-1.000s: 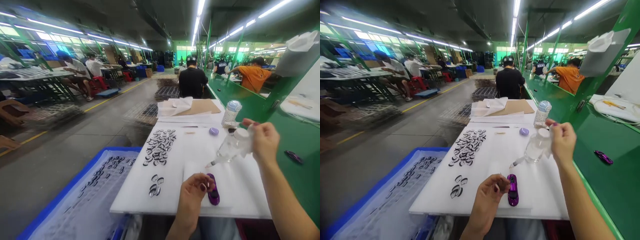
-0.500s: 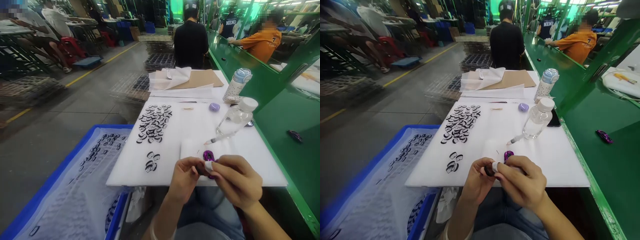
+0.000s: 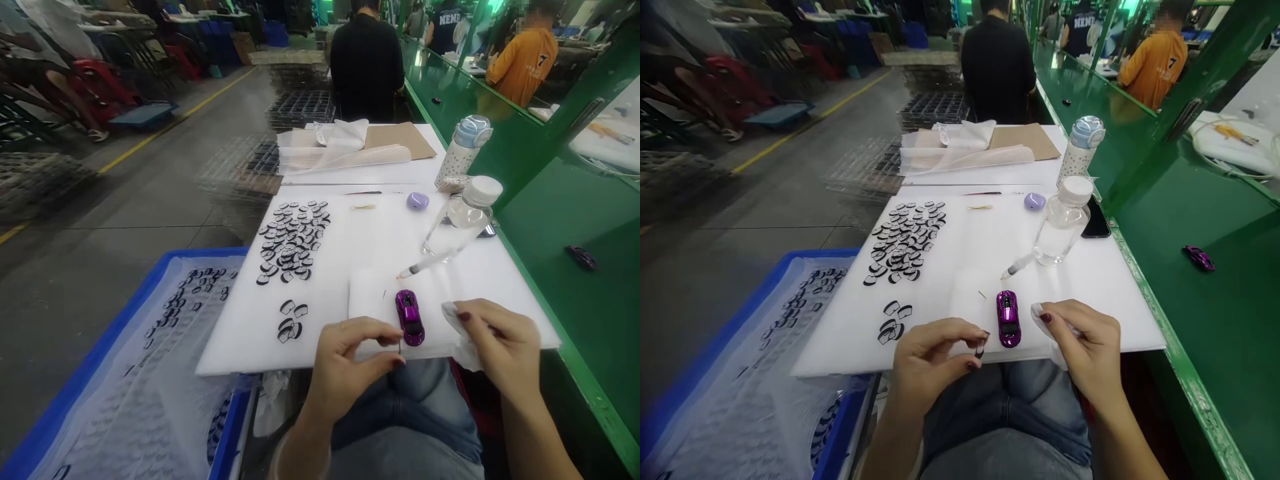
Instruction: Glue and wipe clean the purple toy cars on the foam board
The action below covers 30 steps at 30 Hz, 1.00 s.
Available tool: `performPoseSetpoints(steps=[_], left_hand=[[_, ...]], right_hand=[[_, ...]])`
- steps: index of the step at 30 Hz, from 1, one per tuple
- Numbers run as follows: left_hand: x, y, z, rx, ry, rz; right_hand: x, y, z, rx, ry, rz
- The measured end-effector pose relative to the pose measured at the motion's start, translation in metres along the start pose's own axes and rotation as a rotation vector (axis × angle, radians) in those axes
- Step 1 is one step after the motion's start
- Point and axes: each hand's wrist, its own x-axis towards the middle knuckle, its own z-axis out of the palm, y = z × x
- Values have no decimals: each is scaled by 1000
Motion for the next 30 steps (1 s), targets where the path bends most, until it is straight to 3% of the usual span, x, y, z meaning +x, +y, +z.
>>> performPoseSetpoints(steps=[3,7,13,19,23,30], left_hand=[[-1,0,3,478,28,233],[4,-7,17,711,11,427],[8,-13,20,792,-60,413],[8,-9,15,727,-25,309],[9,-11,15,751,-9,319],[9,-12,16,775,-17,343]], right_hand=[[-11,6,9,45,-78,159],[-18,5,15,55,-134,235],[-15,3,15,34,-199,247],[-13,4,16,-10,-232,221],[-12,3,16,-15,-250,228],[-14,2,21,-89,-216,107]])
